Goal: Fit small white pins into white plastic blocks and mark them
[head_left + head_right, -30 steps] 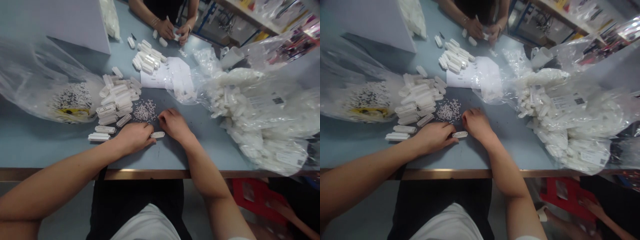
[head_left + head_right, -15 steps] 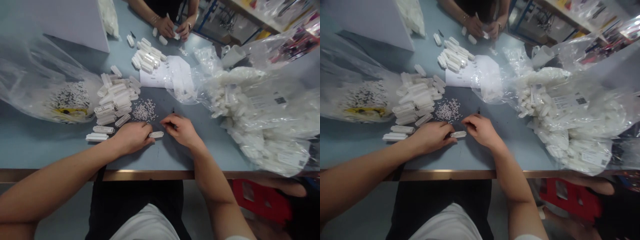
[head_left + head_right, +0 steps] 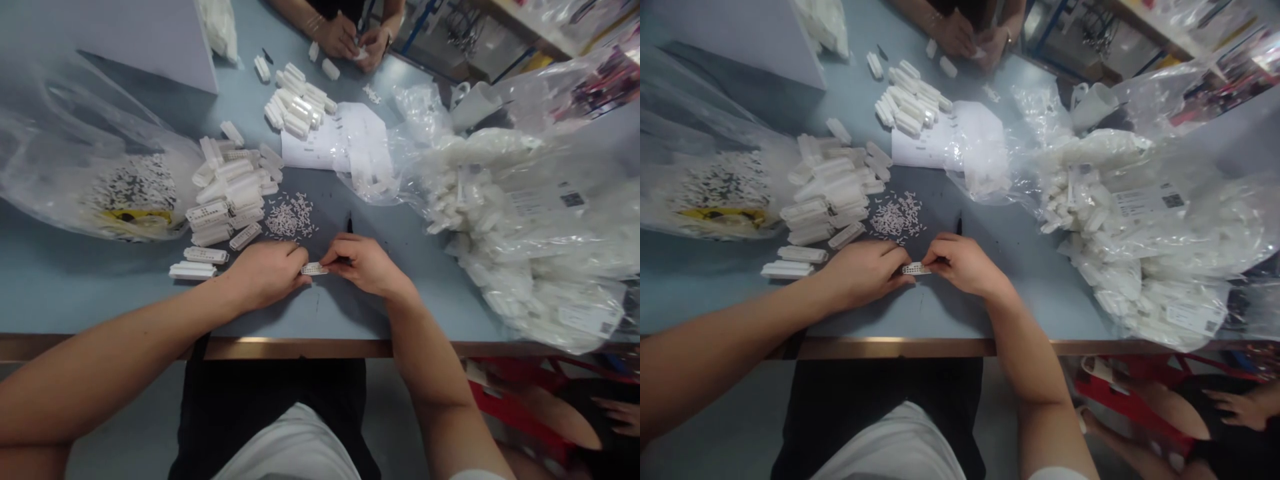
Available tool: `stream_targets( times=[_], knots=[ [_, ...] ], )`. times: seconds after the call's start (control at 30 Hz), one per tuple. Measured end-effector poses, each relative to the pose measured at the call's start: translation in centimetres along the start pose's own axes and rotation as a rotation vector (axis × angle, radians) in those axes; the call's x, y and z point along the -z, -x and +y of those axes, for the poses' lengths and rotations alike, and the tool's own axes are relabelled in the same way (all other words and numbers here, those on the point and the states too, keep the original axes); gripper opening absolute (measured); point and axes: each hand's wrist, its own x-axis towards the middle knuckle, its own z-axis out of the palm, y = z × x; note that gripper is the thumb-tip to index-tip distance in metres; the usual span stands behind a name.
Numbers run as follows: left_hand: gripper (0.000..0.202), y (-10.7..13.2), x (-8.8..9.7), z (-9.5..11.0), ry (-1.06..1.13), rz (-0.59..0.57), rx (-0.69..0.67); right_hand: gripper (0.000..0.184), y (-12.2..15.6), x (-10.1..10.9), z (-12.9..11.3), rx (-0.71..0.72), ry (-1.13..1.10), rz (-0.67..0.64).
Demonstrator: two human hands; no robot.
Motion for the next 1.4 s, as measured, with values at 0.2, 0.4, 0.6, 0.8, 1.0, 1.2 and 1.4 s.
stream_targets(
  times=[0.2,0.4,0.6,0.8,1.0,1.2,1.4],
  knots=[
    [0.027,0.0,0.2,0.3,-0.032,-0.002,-0.034,0.009,-0.2,0.1,-0.4,-0.018,-0.009,-0.022],
    [0.027,0.1,0.1,0.3,-0.016,0.022,-0.046,0.009,-0.3,0.0,-0.5,-0.049,-0.060,-0.046],
    [0.027,0.0,-0.1,0.4,-0.051,0.001,-0.055,0.005,-0.7,0.2,-0.6,-0.169,-0.198,-0.171],
    [0.027,0.0,0.1,0.5,-0.022,0.015,-0.052,0.007,-1.5,0.4,-1.0,-0.269,-0.230,-0.275],
    [0.029,-0.2,0.3,0.4,0.038,-0.060,0.015,0.010,-0.9,1.0,-0.6,-0.238,-0.215,-0.211],
    [0.033,-0.1,-0.1,0.1,0.045,-0.041,0.028,0.024,0.7,1.1,-0.5,0.097,0.146,-0.045],
    [0.034,-0.1,-0.2,0.0,0.033,-0.036,0.024,0.035,1.3,0.9,-1.3,0.220,0.578,-0.134]
  ],
)
